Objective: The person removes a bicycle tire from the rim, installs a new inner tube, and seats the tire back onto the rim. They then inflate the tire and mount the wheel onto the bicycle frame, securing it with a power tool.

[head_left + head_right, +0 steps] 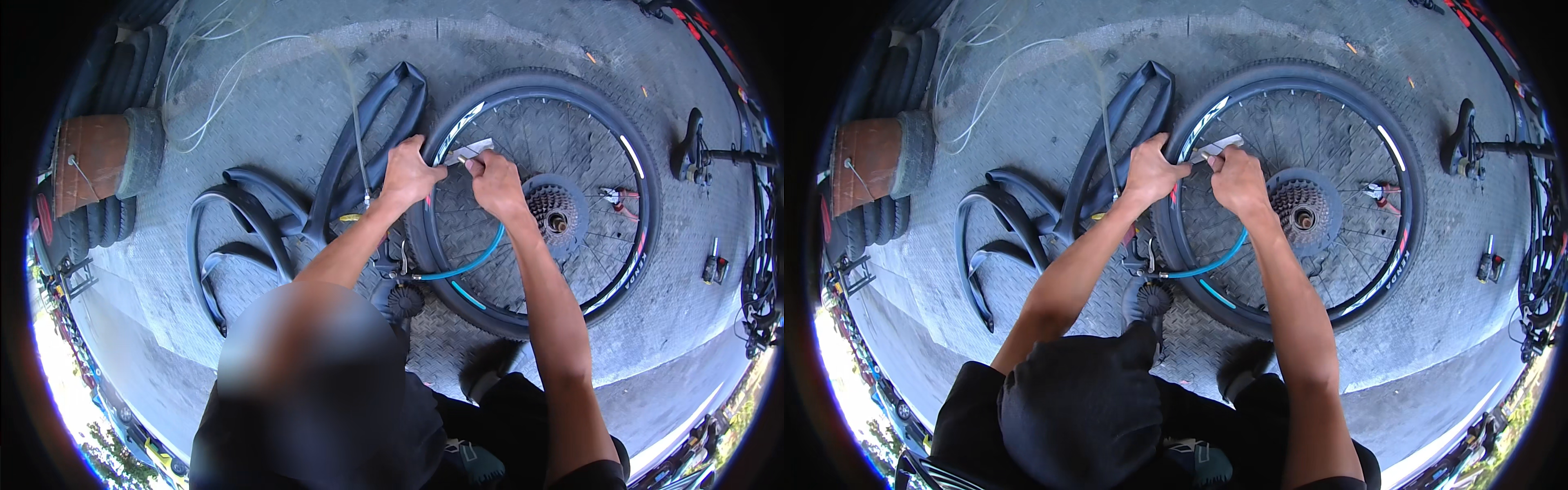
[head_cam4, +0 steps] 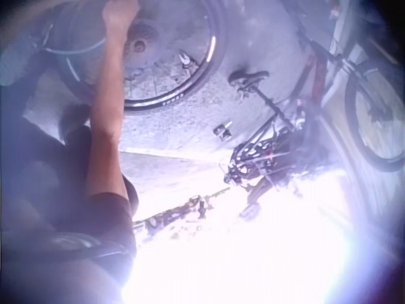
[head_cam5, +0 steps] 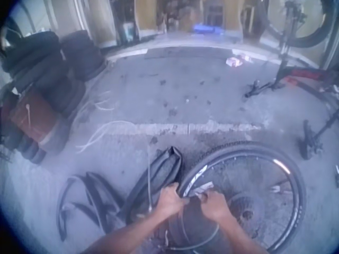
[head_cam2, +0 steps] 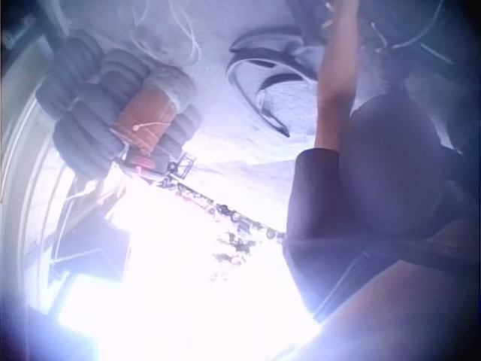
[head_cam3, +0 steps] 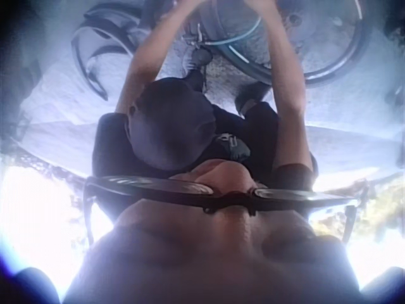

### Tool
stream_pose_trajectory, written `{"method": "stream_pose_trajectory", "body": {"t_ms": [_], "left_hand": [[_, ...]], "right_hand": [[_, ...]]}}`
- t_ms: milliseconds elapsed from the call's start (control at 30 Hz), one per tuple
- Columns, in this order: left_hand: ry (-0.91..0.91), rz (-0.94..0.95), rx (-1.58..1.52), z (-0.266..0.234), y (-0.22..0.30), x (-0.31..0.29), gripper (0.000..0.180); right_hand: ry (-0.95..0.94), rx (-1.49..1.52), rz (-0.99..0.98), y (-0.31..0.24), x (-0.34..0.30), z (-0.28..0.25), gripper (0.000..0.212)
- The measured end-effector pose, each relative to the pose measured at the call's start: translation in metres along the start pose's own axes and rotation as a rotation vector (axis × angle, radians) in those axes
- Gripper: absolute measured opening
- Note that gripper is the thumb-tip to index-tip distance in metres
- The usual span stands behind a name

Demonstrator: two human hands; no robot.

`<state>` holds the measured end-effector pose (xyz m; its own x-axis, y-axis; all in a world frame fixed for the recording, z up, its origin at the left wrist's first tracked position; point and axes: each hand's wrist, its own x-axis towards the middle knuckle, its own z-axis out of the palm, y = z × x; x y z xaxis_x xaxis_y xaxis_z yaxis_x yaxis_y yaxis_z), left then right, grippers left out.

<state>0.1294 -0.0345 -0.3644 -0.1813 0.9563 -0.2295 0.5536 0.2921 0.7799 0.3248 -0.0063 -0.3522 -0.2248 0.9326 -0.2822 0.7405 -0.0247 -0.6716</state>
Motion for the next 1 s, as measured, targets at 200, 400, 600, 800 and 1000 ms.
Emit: {"method": "stream_pose_trajectory", "body": {"t_ms": [200, 400, 600, 800, 1000], "left_hand": [[0.065, 0.049, 0.0, 0.003, 0.001, -0.007, 0.044], [0.075, 0.056, 0.002, 0.002, 0.004, -0.011, 0.052], [0.105, 0.11, 0.052, 0.007, -0.001, -0.012, 0.059], [0.152, 0.158, 0.074, 0.009, 0.0, -0.017, 0.06], [0.201, 0.233, 0.068, 0.012, 0.007, -0.02, 0.048]], "right_hand": [[-0.027, 0.008, -0.017, 0.006, 0.005, -0.001, 0.026], [0.024, -0.056, -0.048, 0.001, 0.003, 0.007, 0.022], [0.036, -0.07, -0.061, -0.005, 0.0, 0.006, 0.02], [0.058, -0.144, -0.108, -0.015, -0.01, 0.004, 0.018], [0.067, -0.114, -0.138, -0.008, -0.008, 0.004, 0.021]]}}
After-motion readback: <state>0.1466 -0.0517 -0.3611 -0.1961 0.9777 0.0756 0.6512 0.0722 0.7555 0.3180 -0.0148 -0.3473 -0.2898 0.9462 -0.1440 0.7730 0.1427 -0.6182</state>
